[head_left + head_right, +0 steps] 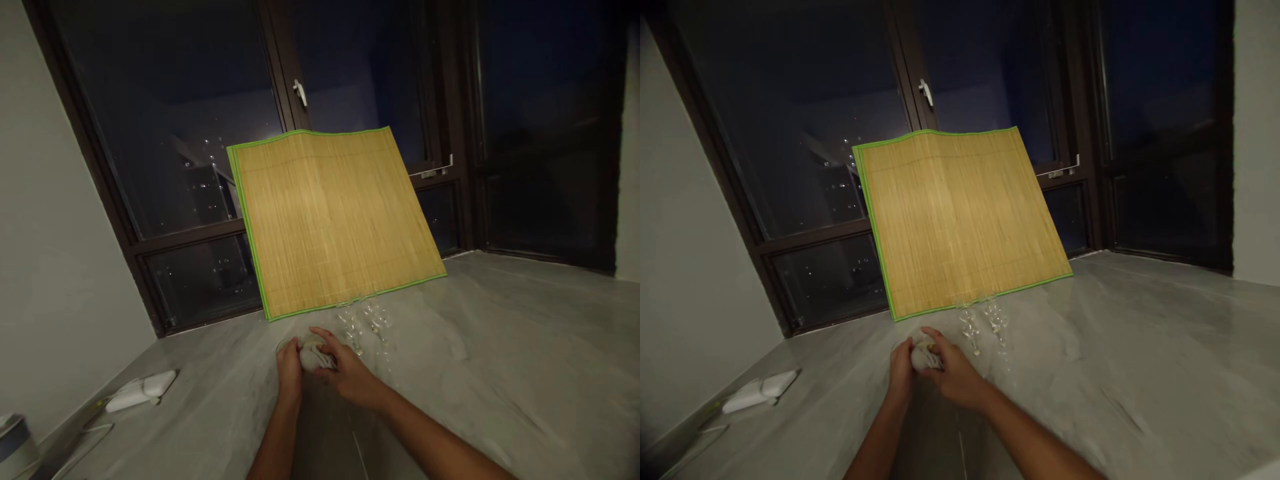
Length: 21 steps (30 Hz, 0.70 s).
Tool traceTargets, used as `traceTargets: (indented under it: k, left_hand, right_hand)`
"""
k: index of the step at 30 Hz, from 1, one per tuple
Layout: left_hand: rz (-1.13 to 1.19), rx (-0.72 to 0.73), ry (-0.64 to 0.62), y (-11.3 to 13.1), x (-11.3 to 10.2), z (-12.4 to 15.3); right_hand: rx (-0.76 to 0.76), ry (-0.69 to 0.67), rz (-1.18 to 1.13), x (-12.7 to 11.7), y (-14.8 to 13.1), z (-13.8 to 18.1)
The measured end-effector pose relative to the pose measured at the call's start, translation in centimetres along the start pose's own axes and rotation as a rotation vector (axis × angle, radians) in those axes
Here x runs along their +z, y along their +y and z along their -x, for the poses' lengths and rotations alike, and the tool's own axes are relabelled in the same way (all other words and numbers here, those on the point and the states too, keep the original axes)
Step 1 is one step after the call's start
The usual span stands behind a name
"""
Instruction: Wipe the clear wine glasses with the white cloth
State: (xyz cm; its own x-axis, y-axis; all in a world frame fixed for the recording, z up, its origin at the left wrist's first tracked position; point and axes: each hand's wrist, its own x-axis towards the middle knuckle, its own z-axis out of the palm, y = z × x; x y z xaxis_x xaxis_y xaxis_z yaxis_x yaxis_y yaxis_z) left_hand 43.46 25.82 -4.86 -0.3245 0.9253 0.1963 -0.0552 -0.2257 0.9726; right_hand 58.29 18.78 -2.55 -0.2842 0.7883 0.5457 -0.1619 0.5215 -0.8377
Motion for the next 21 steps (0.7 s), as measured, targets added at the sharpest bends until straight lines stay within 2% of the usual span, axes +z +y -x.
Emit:
traceTargets:
  k: [8,17,21]
  left_hand:
    - [0.073,-0.114,-0.092,0.2,-0.2,0.5]
    - [0.119,-0.198,-0.188,1.1,0.1,0.8]
    - [0.121,-0.203,-0.187,1.1,0.3,1.0]
  right_hand:
    - [0.023,0.008,0.077,-0.3,-0.1,0.1]
    - [-0.189,0.042,0.328,0.1,-1.1,0.3]
    - [-0.206,0.050,0.364,-0.2,-1.5,0.3]
